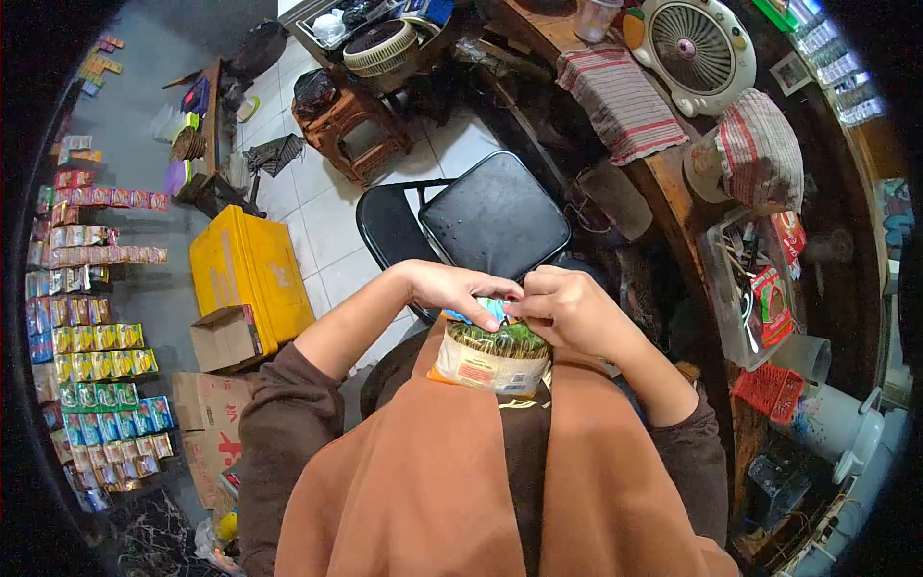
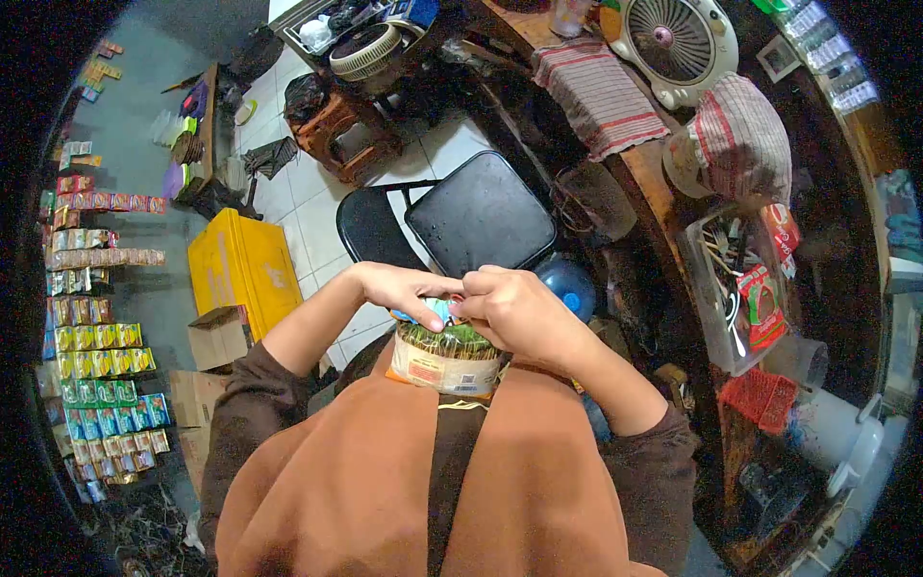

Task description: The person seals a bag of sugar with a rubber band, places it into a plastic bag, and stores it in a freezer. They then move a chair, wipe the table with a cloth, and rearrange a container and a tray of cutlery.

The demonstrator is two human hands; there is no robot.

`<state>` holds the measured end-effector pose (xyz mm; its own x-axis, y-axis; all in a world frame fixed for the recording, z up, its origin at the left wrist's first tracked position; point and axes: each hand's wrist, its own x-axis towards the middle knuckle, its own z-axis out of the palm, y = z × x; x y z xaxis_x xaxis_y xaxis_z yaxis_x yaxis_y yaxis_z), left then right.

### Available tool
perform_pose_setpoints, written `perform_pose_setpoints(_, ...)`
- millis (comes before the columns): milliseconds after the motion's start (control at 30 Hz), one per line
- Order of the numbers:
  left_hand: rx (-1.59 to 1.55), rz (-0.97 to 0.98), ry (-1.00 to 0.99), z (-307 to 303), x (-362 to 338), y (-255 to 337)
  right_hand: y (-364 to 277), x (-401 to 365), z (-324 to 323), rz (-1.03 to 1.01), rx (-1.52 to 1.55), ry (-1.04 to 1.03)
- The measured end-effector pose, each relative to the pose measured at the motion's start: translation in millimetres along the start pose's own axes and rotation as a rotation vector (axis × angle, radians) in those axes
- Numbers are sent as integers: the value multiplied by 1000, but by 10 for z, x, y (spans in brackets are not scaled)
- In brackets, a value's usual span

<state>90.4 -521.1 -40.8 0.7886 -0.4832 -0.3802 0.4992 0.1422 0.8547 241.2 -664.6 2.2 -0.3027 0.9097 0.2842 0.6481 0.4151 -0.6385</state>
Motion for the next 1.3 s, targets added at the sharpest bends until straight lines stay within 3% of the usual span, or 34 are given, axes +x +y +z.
perform_pose_setpoints(100, -111, 76, 28, 77, -58, 110, 66, 19, -34, 148, 281, 20)
perform_pose_setpoints(200, 120, 191, 95, 53, -68, 108, 215, 13, 32, 103, 384, 74)
perform_pose_setpoints(267, 75, 172, 93, 51, -58, 81, 281, 18, 27, 113, 424, 46)
perform_pose_setpoints(333, 21, 155, 133, 31, -42, 19, 383, -7, 2, 279, 1007, 80)
perform_pose_setpoints(367, -111, 76, 90, 31, -58, 44, 381, -4, -55, 403, 927, 73)
perform_pose_setpoints(400, -111, 76, 86, 43, -80, 77, 397, 47, -66, 397, 734, 94)
perform_pose_setpoints(467, -60, 43, 196, 60, -136, 102, 310, 116, -58, 452, 741, 133)
perform_pose_setpoints(533, -36, 149, 213, -10, -105, -76, 327, 151, 14, 455, 854, 201)
perform_pose_setpoints(600, -352, 92, 250, -3, -150, -114, 334, 204, 29, 473, 887, 250)
perform_pose_setpoints(667, -579, 160, 323, -16, -158, -310, 391, 222, 46, 509, 988, 457)
perform_pose_setpoints(867, -799, 377, 554, -157, -269, -648, 416, 220, 79, 533, 857, 570)
perform_pose_setpoints(1133, -685, 426, 634, -147, -306, -381, 388, 332, 68, 441, 1174, 654)
perform_pose_setpoints(1300, -639, 391, 641, -116, -297, -339, 342, 433, 80, 384, 1161, 717)
